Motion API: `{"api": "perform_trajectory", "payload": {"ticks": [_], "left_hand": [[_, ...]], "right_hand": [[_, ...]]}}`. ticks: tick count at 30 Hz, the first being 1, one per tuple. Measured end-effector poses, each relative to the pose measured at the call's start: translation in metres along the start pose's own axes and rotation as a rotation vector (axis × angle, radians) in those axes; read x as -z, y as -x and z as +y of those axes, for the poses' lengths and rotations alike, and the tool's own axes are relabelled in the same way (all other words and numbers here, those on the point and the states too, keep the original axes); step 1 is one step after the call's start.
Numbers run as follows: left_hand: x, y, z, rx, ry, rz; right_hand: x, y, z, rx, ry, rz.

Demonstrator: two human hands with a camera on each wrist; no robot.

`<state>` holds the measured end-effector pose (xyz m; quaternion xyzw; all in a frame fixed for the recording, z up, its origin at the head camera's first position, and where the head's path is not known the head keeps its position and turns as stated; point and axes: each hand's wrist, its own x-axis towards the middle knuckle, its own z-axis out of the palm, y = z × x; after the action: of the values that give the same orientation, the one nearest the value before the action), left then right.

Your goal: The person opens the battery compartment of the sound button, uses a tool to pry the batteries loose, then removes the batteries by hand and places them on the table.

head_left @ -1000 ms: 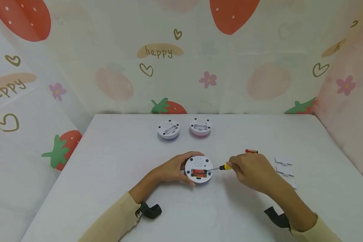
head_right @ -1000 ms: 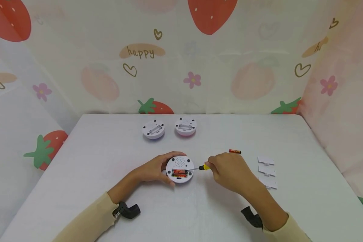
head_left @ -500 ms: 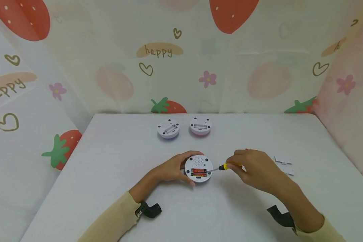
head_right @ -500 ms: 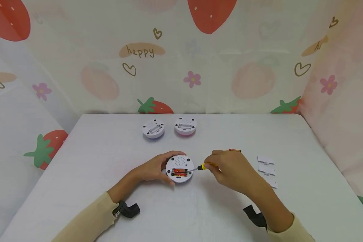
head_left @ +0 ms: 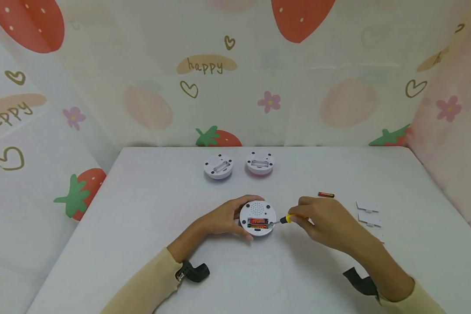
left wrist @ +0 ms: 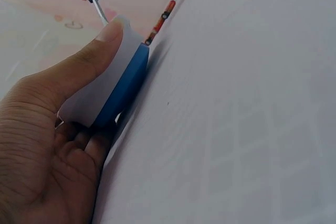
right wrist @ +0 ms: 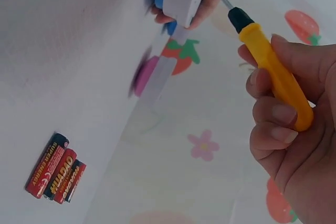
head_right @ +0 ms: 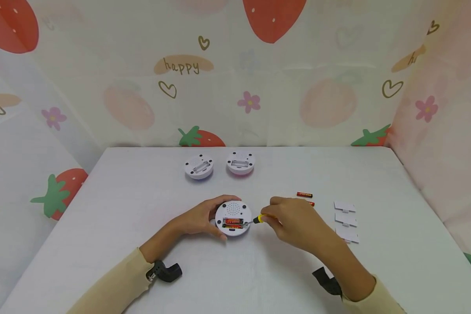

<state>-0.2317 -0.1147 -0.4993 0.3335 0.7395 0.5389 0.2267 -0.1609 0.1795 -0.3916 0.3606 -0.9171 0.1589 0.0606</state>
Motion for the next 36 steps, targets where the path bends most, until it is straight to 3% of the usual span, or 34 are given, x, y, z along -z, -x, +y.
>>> {"api": "perform_trajectory", "payload": {"ticks": [14,28,36], "left_hand": [[-0.001,0.0,0.004,-0.01,-0.063,0.01],[-0.002,0.0,0.003,-0.017,-0.06,0.021],[-0.003,-0.001,0.003,-0.01,-0.028,0.004]], "right_hand": [[0.001,0.0,-0.009,-0.07,0.019,-0.052],[0.0,0.001,-0.014,-0.039,0.092,-0.017],[0.0,0.002,-0.017,-0.052,0.081,-0.012]]}}
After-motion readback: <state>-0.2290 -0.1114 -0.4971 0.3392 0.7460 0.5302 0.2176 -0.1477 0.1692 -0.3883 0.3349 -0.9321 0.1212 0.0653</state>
